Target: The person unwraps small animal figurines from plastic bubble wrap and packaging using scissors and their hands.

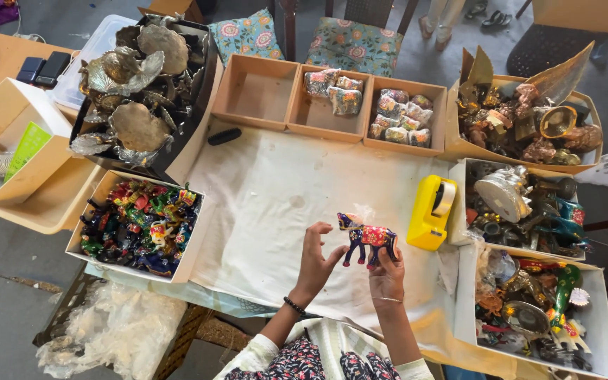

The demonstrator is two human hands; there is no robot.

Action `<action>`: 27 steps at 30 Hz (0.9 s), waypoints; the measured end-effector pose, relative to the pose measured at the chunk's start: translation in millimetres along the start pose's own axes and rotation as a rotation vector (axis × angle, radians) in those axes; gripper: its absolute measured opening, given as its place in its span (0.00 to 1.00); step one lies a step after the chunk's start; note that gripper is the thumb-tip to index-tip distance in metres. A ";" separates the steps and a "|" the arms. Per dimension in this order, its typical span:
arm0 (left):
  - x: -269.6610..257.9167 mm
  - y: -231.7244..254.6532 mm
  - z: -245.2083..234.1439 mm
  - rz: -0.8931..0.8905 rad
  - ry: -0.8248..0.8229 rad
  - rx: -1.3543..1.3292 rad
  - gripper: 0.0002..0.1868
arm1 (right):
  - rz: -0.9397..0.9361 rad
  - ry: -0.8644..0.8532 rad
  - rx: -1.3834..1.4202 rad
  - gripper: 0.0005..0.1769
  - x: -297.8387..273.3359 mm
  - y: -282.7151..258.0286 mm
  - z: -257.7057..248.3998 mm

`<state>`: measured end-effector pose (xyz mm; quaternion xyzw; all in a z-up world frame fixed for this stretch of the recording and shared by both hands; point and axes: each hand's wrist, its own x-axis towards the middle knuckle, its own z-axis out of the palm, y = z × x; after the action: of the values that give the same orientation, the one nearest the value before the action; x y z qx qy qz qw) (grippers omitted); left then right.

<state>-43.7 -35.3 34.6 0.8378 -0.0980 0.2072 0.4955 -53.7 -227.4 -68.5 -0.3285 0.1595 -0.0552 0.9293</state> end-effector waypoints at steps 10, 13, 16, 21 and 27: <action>7.5 -4.6 6.2 -0.331 -0.053 -0.324 0.16 | 0.299 0.022 0.373 0.20 0.4 -2.7 5.5; 4.3 -5.0 10.7 -0.221 -0.025 -0.228 0.09 | 0.292 0.044 0.390 0.20 3.8 0.8 -3.3; -3.9 -4.4 16.1 -0.101 -0.050 -0.151 0.08 | 0.309 0.065 0.458 0.19 6.3 1.6 -14.8; -8.6 -5.8 26.2 -0.130 -0.071 -0.194 0.16 | 0.225 0.036 0.376 0.20 -8.0 -15.0 8.8; 36.7 31.2 -1.8 -0.239 0.050 -0.311 0.24 | -0.147 -0.079 -0.127 0.26 -24.0 -23.6 27.8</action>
<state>-22.9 -47.5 76.2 0.7515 -0.0163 0.1502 0.6422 -67.0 -224.3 -27.1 -0.3993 0.1014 -0.1002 0.9056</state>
